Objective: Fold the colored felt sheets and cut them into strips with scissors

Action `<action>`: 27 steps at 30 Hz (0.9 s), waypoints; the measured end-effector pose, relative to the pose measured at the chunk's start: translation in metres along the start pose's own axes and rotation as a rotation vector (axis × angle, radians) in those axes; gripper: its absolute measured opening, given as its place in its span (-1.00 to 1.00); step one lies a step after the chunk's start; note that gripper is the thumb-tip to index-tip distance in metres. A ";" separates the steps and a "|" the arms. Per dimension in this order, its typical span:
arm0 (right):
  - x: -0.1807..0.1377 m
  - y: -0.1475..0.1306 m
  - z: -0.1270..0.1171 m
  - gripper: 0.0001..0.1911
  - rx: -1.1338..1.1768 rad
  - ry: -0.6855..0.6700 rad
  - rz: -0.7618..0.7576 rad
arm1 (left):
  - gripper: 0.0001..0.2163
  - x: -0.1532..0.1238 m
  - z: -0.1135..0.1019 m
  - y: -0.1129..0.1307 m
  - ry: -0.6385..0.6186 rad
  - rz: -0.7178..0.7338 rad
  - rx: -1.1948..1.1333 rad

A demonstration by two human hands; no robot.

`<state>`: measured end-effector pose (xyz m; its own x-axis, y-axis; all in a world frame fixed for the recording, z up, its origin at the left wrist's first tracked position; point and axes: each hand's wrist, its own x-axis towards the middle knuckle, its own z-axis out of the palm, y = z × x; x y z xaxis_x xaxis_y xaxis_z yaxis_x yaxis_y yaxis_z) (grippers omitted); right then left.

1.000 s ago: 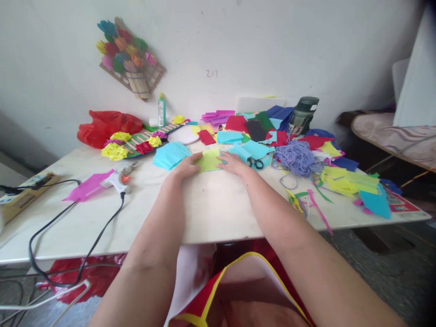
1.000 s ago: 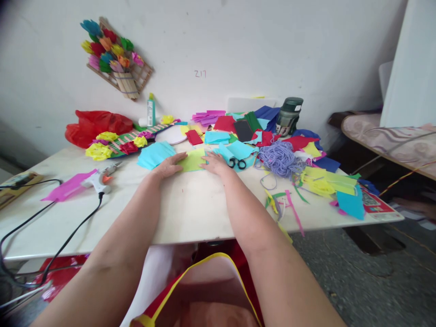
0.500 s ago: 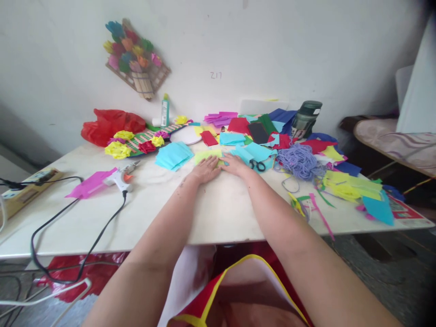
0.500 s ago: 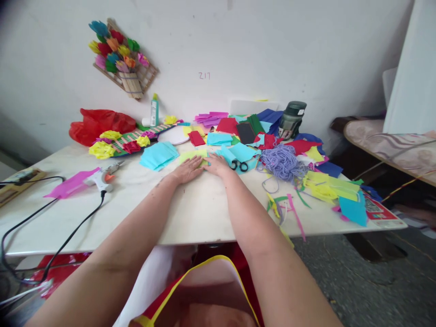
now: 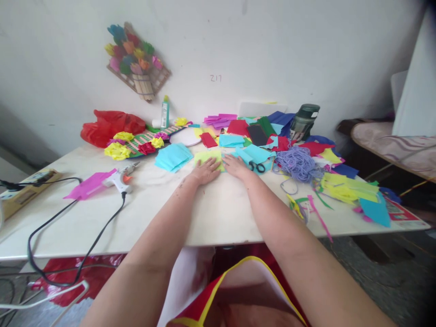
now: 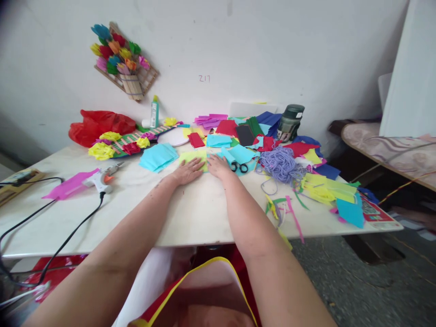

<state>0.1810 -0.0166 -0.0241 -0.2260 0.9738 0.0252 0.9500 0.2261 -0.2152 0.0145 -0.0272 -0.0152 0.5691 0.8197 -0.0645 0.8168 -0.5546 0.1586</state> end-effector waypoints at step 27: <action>-0.004 -0.022 0.004 -0.44 -0.020 -0.013 -0.101 | -0.45 0.003 0.007 -0.007 0.113 -0.081 -0.053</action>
<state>0.1602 -0.0251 -0.0237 -0.3235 0.9457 0.0328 0.9264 0.3236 -0.1927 0.0108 -0.0218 -0.0237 0.4847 0.8741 0.0317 0.8518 -0.4800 0.2097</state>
